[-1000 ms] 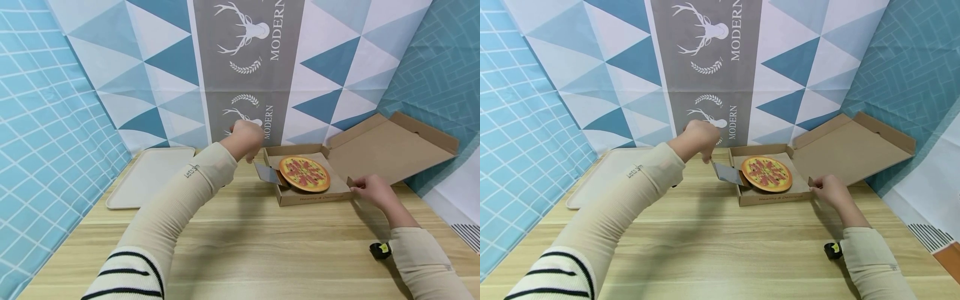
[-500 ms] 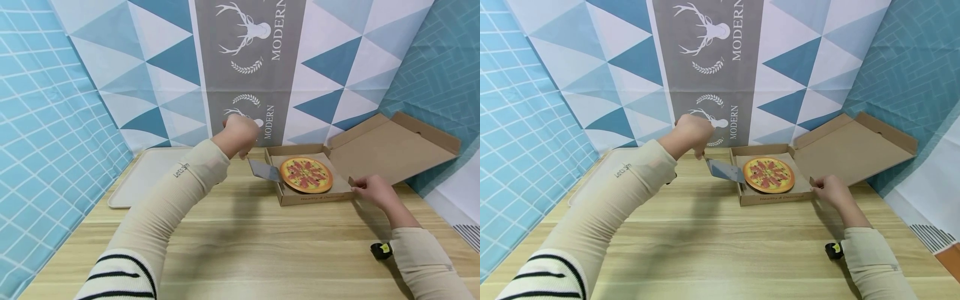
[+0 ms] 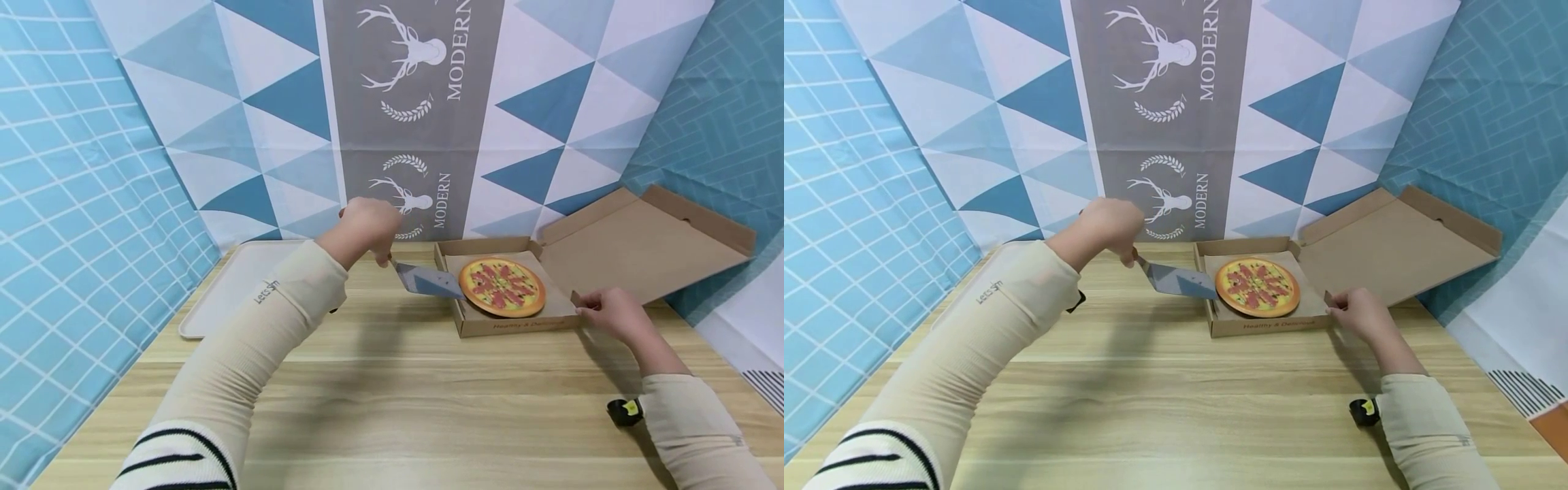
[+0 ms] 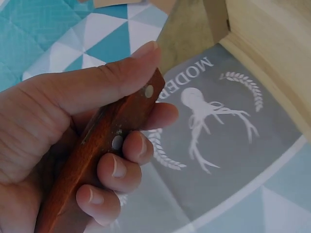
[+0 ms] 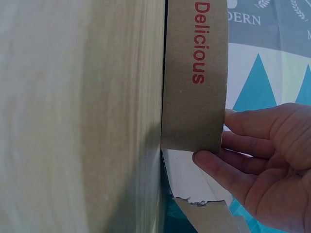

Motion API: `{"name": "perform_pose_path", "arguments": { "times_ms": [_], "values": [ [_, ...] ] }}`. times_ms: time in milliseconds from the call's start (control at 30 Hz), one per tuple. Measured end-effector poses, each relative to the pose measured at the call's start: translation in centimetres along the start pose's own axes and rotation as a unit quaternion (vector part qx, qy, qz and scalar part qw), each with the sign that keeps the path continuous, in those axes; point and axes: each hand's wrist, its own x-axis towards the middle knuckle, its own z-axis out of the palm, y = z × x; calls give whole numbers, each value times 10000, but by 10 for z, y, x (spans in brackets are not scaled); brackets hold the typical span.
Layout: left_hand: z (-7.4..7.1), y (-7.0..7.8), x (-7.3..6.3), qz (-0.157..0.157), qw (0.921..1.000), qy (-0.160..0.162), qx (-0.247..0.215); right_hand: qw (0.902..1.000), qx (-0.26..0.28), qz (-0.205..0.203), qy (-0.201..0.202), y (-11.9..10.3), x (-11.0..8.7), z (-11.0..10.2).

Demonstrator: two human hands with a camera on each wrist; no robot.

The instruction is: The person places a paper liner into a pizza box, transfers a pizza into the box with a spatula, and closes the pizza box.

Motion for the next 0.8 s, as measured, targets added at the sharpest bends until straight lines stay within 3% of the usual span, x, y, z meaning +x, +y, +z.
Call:
{"name": "perform_pose_path", "arguments": {
  "times_ms": [300,800],
  "values": [
    [40,-20,-2,153,9966,458,-671,10000,-75,-1,12,0,0,0],
    [98,-29,-2,369,9839,1018,-1425,9999,-102,26,5,0,0,1]
  ]
}}
